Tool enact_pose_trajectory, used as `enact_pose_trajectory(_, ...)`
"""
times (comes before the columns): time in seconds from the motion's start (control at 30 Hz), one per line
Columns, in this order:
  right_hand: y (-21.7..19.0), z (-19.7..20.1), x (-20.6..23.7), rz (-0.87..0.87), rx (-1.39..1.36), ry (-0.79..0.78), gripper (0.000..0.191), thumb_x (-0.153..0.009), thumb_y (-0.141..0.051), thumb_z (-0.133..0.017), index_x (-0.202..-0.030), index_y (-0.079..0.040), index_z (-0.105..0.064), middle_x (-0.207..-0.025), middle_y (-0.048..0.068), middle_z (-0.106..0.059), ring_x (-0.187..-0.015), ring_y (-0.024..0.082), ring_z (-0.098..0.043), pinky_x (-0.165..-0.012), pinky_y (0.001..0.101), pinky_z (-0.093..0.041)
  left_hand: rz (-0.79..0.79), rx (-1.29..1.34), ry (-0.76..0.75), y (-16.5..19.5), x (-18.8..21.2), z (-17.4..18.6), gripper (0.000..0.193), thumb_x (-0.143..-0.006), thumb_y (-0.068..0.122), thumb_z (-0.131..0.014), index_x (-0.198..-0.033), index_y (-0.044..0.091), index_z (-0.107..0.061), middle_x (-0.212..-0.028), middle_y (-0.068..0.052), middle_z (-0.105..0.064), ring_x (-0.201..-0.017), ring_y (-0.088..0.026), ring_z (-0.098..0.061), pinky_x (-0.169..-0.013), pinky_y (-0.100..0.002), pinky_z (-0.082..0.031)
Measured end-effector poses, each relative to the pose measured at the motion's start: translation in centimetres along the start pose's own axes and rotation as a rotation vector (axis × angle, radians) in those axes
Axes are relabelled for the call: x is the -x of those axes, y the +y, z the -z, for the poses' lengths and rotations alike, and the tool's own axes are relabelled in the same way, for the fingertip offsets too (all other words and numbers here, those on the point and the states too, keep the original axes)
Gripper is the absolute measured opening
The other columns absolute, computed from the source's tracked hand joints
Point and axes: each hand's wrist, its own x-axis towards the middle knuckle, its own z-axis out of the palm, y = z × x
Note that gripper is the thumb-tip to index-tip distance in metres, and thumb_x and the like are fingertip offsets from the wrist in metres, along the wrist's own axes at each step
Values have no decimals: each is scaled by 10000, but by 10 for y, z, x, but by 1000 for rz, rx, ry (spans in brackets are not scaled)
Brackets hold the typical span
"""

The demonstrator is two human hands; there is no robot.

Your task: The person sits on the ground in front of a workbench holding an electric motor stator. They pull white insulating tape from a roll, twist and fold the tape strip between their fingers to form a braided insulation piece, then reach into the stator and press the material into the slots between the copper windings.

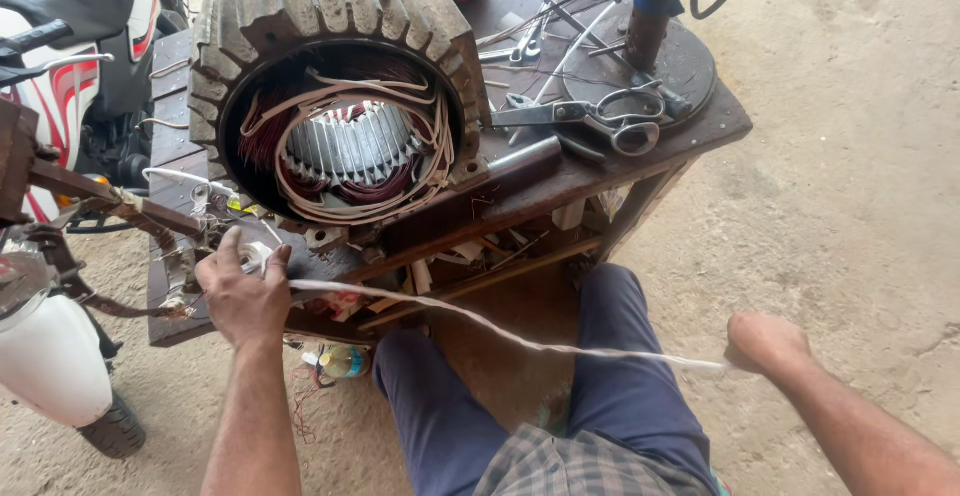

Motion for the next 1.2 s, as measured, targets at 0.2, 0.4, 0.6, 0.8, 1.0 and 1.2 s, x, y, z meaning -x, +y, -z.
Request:
enact_pose_trajectory(0.2, -41, 15, 4, 132, -167, -33, 371, -961, -489, -654, -1117, -183, -795, -1102, 78, -791, -1036, 234, -745, -924, 411, -602, -257, -3, 132, -2, 10, -10, 732, -911, 399, -854, -1512, 118, -545, -1411, -188, -502, -1324, -367, -515, -1111, -516, -468)
enact_pose_trajectory(0.4, -126, 64, 49, 567, -247, 114, 313, -945, -434, -662, -1068, -166, -767, -1055, 60, -764, -994, 214, -717, -931, 394, -568, -332, 225, 108, -19, 38, 2, 972, -767, 373, -899, -1541, 9, -436, -1486, -259, -410, -1341, -394, -444, -1058, -515, -461)
enact_pose_trajectory(0.6, -155, 113, 110, 979, -360, 401, 238, -872, -320, -713, -1006, -136, -781, -869, 56, -691, -819, 230, -684, -800, 443, -520, -131, 301, 204, -46, 86, 29, 407, -946, 356, -802, -1207, 60, -702, -1217, -179, -691, -1110, -302, -678, -813, -345, -626)
enact_pose_trajectory(0.8, -183, 114, 136, 1174, -441, 260, 244, -907, -325, -694, -954, -99, -772, -971, 65, -679, -863, 206, -688, -775, 386, -558, -229, 254, 95, -53, 70, 47, 313, -988, 272, -738, -1208, 52, -705, -1128, -153, -740, -1004, -257, -725, -815, -356, -606)
enact_pose_trajectory(1.0, -197, 94, 158, 1240, -347, 41, 224, -920, -315, -681, -999, -142, -801, -987, 55, -701, -900, 215, -697, -816, 390, -558, -282, 77, 92, 2, 25, 24, 777, -876, 314, -837, -1493, -3, -487, -1370, -235, -523, -1229, -376, -553, -984, -483, -508)
enact_pose_trajectory(1.2, -170, 72, 155, 1183, -390, 60, 223, -884, -304, -723, -930, -103, -809, -939, 75, -716, -913, 247, -696, -826, 410, -555, -57, -70, 10, 34, 7, 15, 533, -922, 416, -776, -1381, 224, -584, -1279, -132, -570, -1154, -302, -624, -955, -480, -562)
